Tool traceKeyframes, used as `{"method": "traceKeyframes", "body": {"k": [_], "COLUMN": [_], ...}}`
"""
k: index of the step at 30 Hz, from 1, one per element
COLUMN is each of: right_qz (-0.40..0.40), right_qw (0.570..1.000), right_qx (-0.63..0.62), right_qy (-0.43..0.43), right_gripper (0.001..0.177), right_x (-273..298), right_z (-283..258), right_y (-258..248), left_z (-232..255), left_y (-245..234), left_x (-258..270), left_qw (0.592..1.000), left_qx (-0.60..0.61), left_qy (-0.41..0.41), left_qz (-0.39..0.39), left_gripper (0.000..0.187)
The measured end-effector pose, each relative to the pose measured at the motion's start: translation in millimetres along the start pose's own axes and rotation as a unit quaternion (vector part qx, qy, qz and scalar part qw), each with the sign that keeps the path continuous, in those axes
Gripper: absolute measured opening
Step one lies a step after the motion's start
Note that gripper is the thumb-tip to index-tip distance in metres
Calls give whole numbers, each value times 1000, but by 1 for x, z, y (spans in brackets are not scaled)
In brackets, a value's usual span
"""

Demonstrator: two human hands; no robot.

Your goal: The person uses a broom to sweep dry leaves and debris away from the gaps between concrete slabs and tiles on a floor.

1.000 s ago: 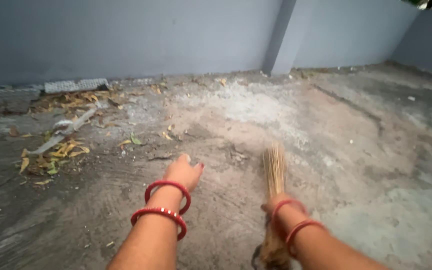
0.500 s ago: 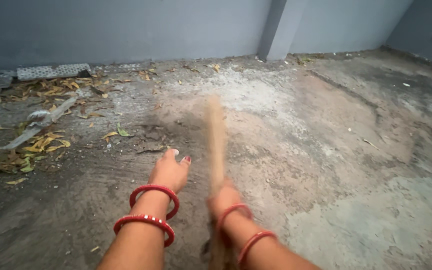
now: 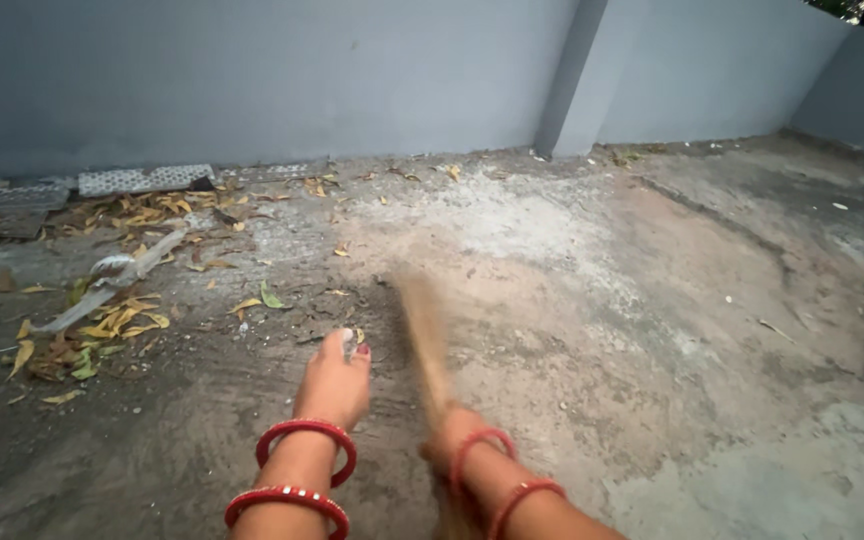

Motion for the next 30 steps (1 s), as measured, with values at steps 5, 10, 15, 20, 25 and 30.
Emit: {"method": "traceKeyframes", "body": {"k": [5, 10, 15, 20, 25, 30], "right_qz": [56, 110, 53, 9, -55, 16], "right_qw": [987, 988, 983, 995, 995, 993], "right_qx": [-152, -43, -5, 61, 63, -5], "right_qy": [20, 95, 176, 76, -47, -121], "right_gripper": [53, 38, 38, 42, 47, 56], "right_x": [1, -62, -73, -68, -11, 6], "right_z": [-12, 92, 164, 106, -4, -53], "right_y": [-48, -81, -95, -66, -95, -163], "left_z": [-3, 11, 24, 33, 13, -19], "left_y": [0, 1, 21, 52, 54, 33], "left_x": [-2, -4, -9, -9, -16, -29], "left_qw": [999, 999, 998, 997, 997, 996], "left_qx": [39, 39, 69, 79, 79, 58], "left_qy": [-16, 10, 4, 11, 15, 6], "left_qz": [8, 6, 4, -9, 19, 66], "left_gripper": [49, 51, 55, 58, 58, 55]}}
Point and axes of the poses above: each hand's wrist, its own x-axis away from the middle knuckle, its own y-axis out of the palm, z = x × y, the point moved 4 cm from there along -x, towards the middle knuckle, and after that the axes turned 15 degrees about z, right-handed, at the moved point
